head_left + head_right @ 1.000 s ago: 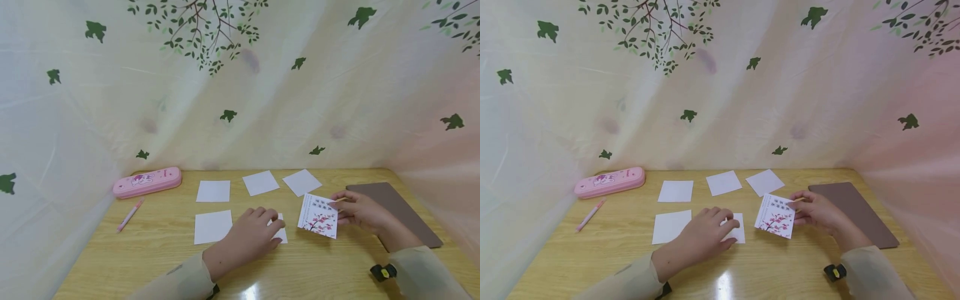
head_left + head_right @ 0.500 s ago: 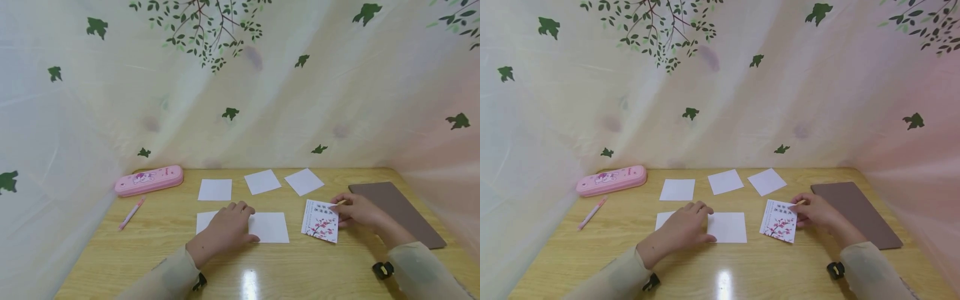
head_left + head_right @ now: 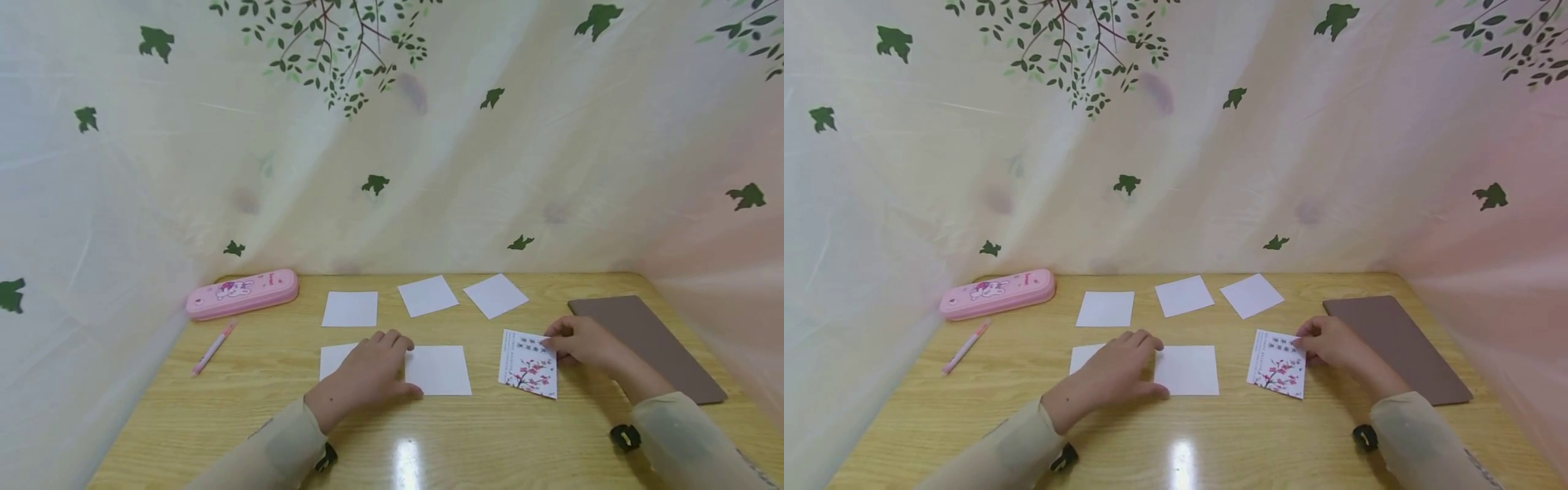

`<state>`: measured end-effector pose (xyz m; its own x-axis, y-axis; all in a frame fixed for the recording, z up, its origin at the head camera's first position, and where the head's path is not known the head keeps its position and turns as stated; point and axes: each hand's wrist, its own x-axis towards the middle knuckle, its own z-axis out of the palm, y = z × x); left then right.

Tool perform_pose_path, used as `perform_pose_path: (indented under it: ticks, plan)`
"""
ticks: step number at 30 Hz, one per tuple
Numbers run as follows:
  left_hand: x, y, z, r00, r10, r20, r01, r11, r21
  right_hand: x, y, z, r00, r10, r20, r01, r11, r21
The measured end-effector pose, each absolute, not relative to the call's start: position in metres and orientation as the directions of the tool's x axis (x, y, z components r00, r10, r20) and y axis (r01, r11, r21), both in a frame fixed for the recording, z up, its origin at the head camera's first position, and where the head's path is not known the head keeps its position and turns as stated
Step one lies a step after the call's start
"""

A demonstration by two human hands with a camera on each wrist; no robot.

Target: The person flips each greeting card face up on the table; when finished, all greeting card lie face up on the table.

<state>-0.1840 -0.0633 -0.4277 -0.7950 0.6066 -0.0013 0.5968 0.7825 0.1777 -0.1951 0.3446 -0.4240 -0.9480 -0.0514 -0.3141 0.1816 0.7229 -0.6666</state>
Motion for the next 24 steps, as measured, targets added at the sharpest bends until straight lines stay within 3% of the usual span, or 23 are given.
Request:
perform_pose_path:
  ticks: [9, 14, 24]
  plan:
    - [-0.183, -0.061, -0.426, -0.788, 0.615, 0.007, 0.607, 0.776, 0.173, -0.194, 0.342, -0.420, -0.956, -0.007, -0.292, 0.179, 0.778, -0.603]
    - [-0.185, -0.061, -0.427, -0.795, 0.607, -0.026, 0.591, 0.782, 0.198, -0.191, 0.329, -0.412, -0.973, -0.025, -0.230, 0.108, 0.831, -0.545]
    - [-0.197, -0.058, -0.426, -0.805, 0.585, -0.099, 0.540, 0.792, 0.287, -0.181, 0.269, -0.396, -0.965, -0.155, -0.213, 0.029, 0.741, -0.671]
